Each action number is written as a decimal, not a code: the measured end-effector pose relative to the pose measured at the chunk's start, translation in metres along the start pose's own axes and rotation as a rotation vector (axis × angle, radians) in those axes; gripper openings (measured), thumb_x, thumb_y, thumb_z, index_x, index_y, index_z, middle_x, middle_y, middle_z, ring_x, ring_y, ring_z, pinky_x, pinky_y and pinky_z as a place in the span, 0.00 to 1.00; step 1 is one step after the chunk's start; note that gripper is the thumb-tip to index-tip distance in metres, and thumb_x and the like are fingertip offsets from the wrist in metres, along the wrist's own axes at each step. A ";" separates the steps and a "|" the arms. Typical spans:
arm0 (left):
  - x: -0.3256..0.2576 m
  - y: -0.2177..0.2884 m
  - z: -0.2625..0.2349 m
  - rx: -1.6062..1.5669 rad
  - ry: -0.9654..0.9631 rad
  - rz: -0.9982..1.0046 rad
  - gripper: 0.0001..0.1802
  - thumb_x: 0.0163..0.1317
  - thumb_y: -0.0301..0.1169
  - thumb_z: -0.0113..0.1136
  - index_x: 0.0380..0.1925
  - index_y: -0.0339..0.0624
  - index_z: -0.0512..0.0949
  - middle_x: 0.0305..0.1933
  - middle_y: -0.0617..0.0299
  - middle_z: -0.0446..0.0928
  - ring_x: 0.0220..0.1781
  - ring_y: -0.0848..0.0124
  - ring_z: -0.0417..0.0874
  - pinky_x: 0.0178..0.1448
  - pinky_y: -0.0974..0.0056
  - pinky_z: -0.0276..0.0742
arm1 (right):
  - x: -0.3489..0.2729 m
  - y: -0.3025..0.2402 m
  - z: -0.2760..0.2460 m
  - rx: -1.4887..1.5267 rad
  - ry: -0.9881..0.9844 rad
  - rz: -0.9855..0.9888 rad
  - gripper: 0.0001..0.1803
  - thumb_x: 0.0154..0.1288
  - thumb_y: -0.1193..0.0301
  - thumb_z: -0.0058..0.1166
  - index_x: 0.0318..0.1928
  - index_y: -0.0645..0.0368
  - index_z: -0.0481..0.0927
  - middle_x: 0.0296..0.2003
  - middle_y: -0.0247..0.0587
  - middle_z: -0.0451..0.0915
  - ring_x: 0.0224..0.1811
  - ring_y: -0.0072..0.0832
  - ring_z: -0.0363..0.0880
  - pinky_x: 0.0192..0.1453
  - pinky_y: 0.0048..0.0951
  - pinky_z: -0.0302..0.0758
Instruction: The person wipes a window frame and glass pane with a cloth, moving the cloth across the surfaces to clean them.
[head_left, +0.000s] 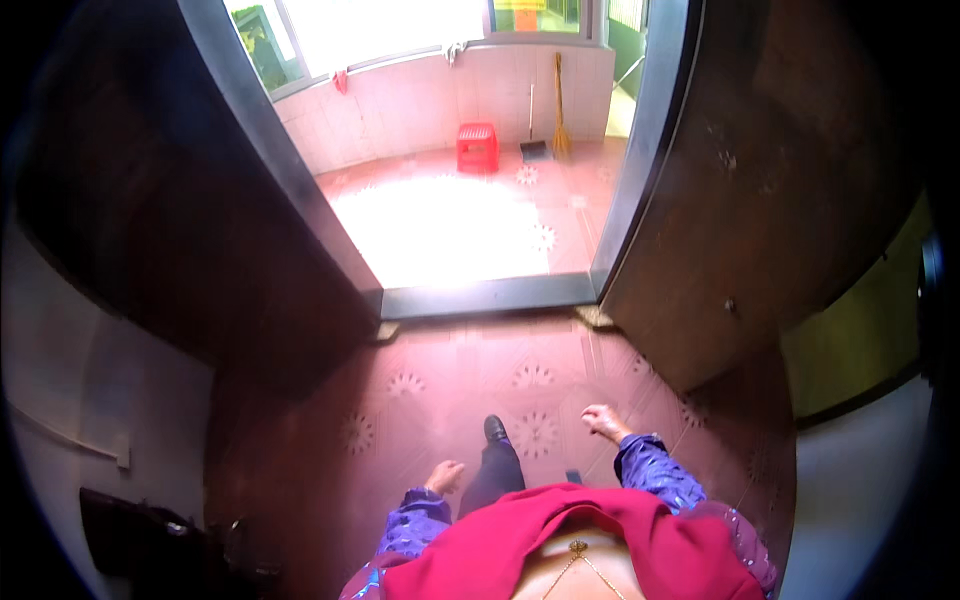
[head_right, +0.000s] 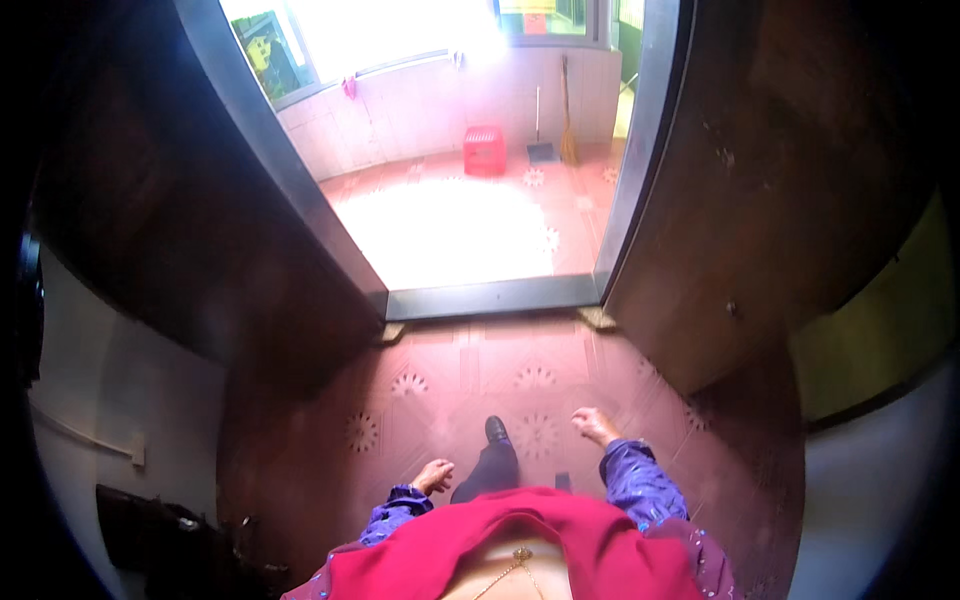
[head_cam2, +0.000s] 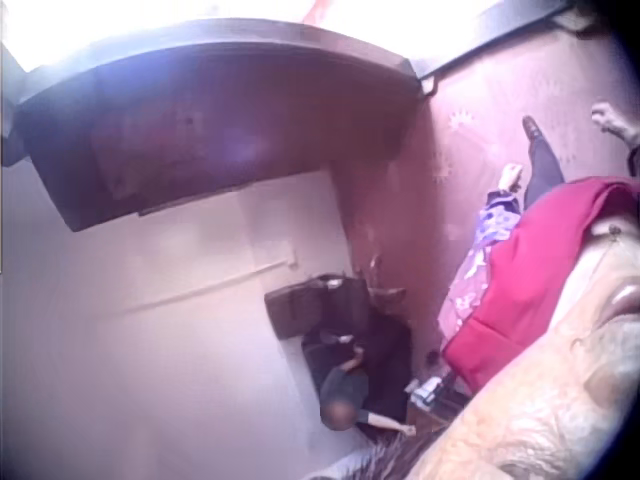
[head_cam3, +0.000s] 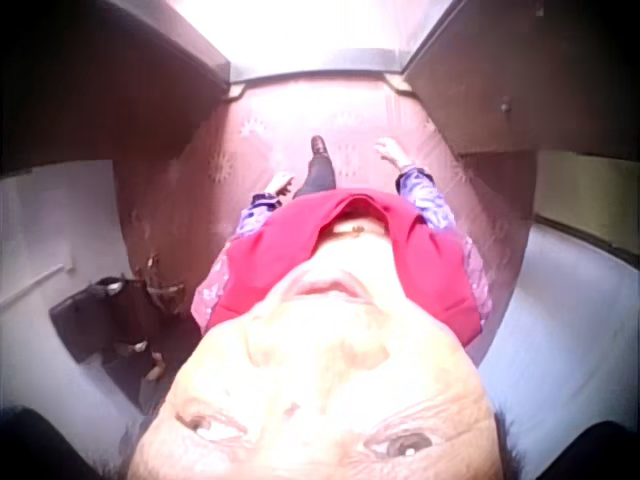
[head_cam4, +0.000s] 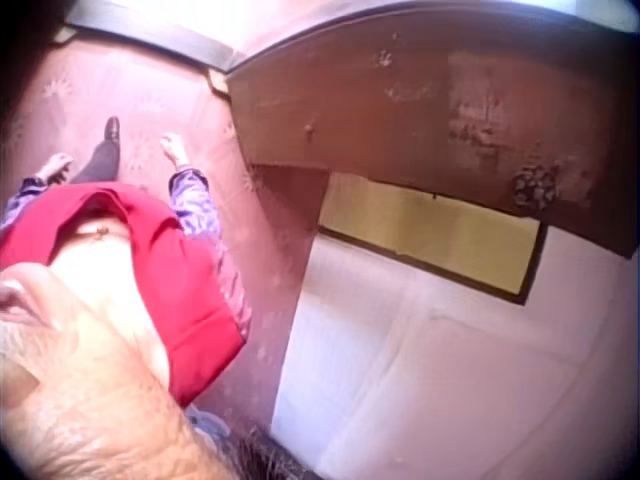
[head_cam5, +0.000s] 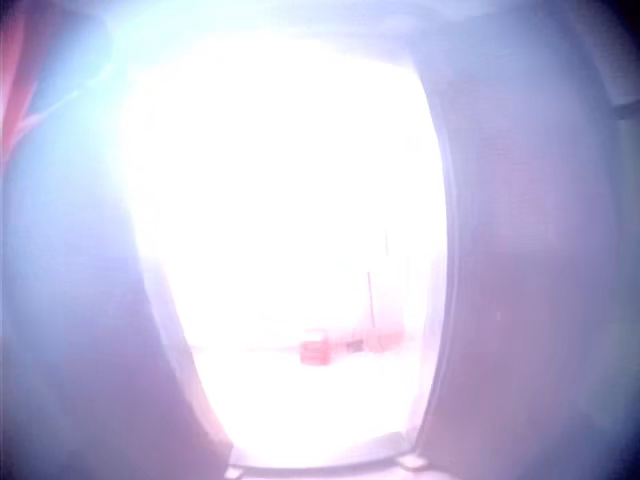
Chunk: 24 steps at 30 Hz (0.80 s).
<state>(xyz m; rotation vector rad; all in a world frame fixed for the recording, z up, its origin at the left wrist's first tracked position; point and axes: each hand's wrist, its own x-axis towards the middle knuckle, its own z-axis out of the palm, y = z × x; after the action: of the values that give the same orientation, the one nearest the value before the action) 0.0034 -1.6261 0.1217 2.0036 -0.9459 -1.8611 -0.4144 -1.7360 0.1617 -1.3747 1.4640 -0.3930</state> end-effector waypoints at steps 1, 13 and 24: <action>0.021 0.014 -0.006 0.037 -0.035 -0.029 0.23 0.63 0.45 0.52 0.49 0.38 0.72 0.33 0.58 0.76 0.26 0.67 0.79 0.25 0.63 0.75 | 0.022 -0.008 -0.002 -0.031 -0.057 -0.056 0.15 0.62 0.66 0.49 0.42 0.65 0.79 0.25 0.37 0.78 0.26 0.24 0.77 0.30 0.27 0.76; 0.209 0.302 -0.076 0.439 -0.060 0.365 0.24 0.60 0.42 0.53 0.48 0.32 0.76 0.44 0.41 0.80 0.49 0.52 0.81 0.50 0.56 0.76 | 0.106 0.050 -0.096 0.104 0.355 0.367 0.07 0.60 0.71 0.50 0.33 0.57 0.80 0.21 0.35 0.78 0.17 0.25 0.78 0.18 0.27 0.74; 0.328 0.370 -0.139 0.386 -0.006 0.339 0.23 0.61 0.42 0.57 0.44 0.31 0.77 0.39 0.44 0.81 0.41 0.55 0.82 0.45 0.58 0.76 | 0.312 -0.045 -0.146 0.051 0.137 0.322 0.10 0.59 0.66 0.51 0.35 0.58 0.82 0.20 0.34 0.78 0.18 0.21 0.76 0.21 0.24 0.71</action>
<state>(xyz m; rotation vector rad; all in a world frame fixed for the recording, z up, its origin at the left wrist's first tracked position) 0.0213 -2.1389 0.0980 1.8743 -1.6339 -1.5912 -0.4483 -2.0789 0.1171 -1.0646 1.7430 -0.3198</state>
